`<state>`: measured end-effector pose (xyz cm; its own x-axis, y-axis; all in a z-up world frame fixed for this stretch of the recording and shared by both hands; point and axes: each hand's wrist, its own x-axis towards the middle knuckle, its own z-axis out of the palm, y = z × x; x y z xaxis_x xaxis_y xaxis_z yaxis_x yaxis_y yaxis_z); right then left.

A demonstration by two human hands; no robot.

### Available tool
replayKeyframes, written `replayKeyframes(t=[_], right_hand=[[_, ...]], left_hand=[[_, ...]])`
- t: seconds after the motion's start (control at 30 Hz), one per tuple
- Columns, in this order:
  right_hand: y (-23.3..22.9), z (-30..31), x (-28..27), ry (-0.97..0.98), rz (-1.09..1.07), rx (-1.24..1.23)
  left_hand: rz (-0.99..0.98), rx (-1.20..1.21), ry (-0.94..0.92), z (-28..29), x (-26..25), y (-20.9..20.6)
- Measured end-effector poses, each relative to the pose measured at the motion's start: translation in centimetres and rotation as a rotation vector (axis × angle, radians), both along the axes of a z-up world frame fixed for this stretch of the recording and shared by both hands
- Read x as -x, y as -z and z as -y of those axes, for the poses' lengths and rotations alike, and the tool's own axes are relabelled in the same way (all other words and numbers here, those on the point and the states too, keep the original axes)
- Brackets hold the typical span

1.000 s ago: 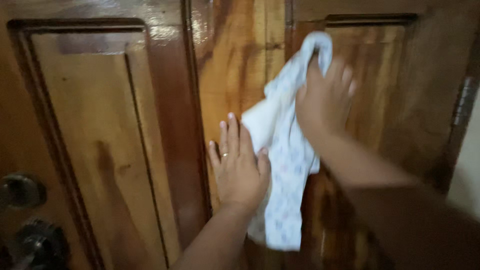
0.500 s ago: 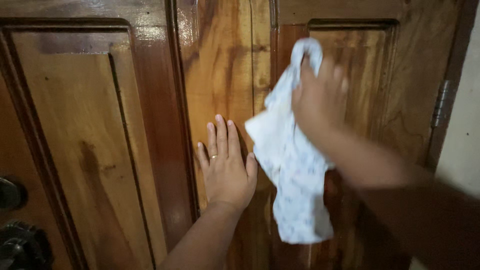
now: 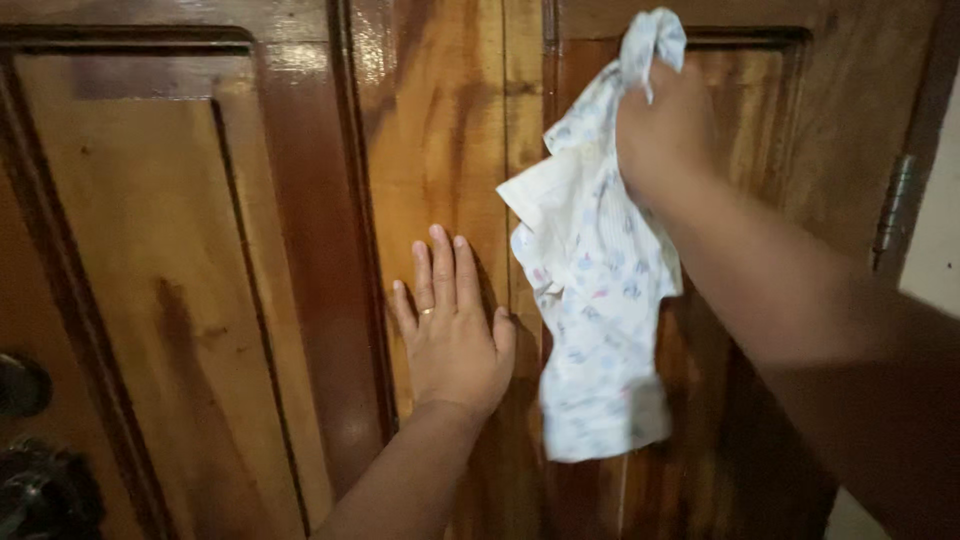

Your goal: The person wipes the surface of a wooden door using a white patterned cloth. They move the cloth across the door panels and around the handle area in repeated strokes, keeping one hand on the door for stability.

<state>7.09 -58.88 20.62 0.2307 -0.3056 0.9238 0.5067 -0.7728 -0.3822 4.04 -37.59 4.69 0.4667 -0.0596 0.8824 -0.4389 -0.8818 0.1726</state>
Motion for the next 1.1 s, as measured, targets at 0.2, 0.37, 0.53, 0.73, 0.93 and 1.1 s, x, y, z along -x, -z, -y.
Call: replayKeyframes(t=[0.2,0.37,0.53,0.73,0.93,1.1], right_hand=[[0.2,0.3,1.2,-0.145,-0.058,0.009],[2.7,0.9,0.8,0.171,-0.126,0.151],[13.2,0.5,1.6,0.302,-0.156,0.354],[21.8,0.7,4.4,0.273,-0.474,0.398],[23.3,1.4,5.9,0.224,-0.344,0.469],[14.1,2.0,4.1,0.323,-0.118,0.420]], left_hand=[[0.020,-0.020,-0.037,0.1,-0.7,0.2],[0.028,0.019,-0.071,0.9,-1.1,0.6],[0.062,0.062,-0.091,2.1,-1.5,0.7],[0.034,0.069,-0.087,2.0,-1.3,0.8],[-0.010,0.036,-0.130,2.0,-1.0,0.5],[-0.099,0.022,-0.141,2.1,-1.1,0.2]])
